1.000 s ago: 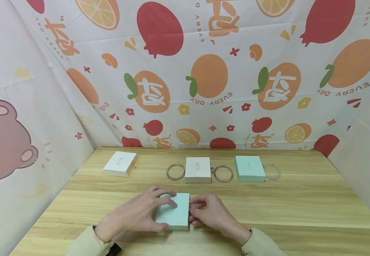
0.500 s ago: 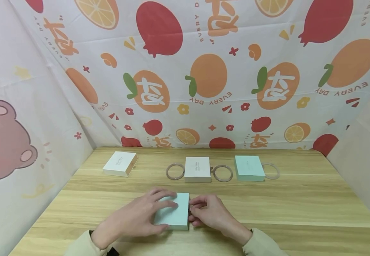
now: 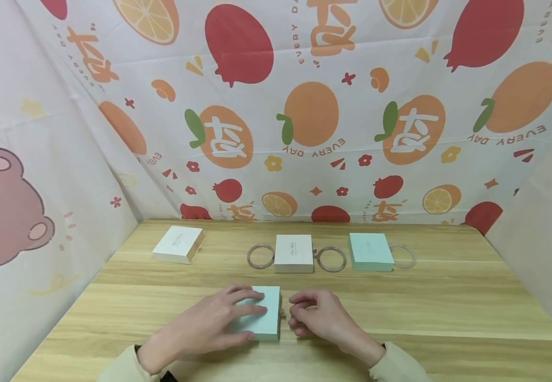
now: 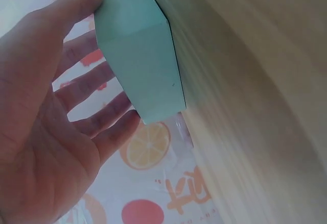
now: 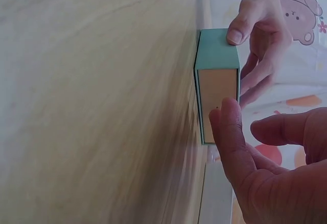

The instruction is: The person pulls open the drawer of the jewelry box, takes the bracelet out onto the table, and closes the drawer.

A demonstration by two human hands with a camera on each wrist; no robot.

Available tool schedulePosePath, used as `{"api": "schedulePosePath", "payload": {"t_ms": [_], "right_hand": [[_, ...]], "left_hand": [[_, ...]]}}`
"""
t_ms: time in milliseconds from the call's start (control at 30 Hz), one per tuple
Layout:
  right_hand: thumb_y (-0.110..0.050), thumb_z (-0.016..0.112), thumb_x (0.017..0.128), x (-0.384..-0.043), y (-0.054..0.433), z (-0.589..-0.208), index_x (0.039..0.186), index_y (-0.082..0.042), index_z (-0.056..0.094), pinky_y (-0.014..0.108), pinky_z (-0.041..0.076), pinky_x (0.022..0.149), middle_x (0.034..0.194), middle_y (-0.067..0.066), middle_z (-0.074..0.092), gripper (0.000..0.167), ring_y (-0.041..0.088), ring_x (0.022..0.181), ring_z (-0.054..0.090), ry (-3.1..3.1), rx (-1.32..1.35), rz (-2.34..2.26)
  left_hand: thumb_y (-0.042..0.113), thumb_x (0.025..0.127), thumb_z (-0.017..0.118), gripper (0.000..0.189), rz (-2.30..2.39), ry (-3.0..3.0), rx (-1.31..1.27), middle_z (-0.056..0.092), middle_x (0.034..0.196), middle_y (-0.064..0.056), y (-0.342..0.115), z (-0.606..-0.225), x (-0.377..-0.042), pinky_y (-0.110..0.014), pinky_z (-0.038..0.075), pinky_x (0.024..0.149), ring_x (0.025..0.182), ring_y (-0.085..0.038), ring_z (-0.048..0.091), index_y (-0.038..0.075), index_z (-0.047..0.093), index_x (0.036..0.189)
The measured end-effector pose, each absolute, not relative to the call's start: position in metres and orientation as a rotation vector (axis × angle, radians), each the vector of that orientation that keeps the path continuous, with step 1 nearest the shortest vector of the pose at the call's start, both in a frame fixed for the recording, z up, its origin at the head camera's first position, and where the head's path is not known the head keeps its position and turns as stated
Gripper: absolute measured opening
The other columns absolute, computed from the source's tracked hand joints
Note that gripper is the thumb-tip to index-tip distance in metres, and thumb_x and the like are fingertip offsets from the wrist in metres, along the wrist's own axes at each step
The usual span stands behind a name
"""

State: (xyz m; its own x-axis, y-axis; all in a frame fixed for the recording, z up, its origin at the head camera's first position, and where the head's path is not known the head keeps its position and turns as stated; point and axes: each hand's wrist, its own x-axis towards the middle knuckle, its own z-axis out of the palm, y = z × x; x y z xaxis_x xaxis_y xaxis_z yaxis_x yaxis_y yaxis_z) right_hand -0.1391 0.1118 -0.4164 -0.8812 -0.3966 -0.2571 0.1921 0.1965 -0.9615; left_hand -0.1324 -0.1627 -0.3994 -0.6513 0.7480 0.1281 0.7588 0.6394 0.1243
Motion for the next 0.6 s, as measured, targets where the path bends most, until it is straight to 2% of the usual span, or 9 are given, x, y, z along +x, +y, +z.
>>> {"api": "schedulePosePath", "payload": {"t_ms": [233, 600], "right_hand": [[-0.011, 0.067, 0.098, -0.139, 0.116, -0.416, 0.127, 0.009, 0.062, 0.035, 0.063, 0.075, 0.109, 0.018, 0.068, 0.035, 0.017, 0.088, 0.072, 2.026, -0.159, -1.735], [-0.011, 0.066, 0.099, -0.140, 0.118, -0.416, 0.127, 0.009, 0.062, 0.035, 0.063, 0.075, 0.107, 0.016, 0.068, 0.035, 0.017, 0.089, 0.072, 2.028, -0.154, -1.740]], "left_hand": [[0.040, 0.090, 0.074, 0.039, -0.294, -2.808, -1.186, 0.063, 0.140, 0.002, -0.179, -0.398, -0.138, -0.043, 0.055, 0.102, 0.131, -0.026, 0.057, 0.027, 0.071, 0.126], [0.021, 0.087, 0.075, 0.033, -0.396, -2.896, -1.044, 0.065, 0.139, -0.014, -0.213, -0.389, -0.160, -0.052, 0.051, 0.106, 0.129, -0.037, 0.060, 0.011, 0.072, 0.118]]}}
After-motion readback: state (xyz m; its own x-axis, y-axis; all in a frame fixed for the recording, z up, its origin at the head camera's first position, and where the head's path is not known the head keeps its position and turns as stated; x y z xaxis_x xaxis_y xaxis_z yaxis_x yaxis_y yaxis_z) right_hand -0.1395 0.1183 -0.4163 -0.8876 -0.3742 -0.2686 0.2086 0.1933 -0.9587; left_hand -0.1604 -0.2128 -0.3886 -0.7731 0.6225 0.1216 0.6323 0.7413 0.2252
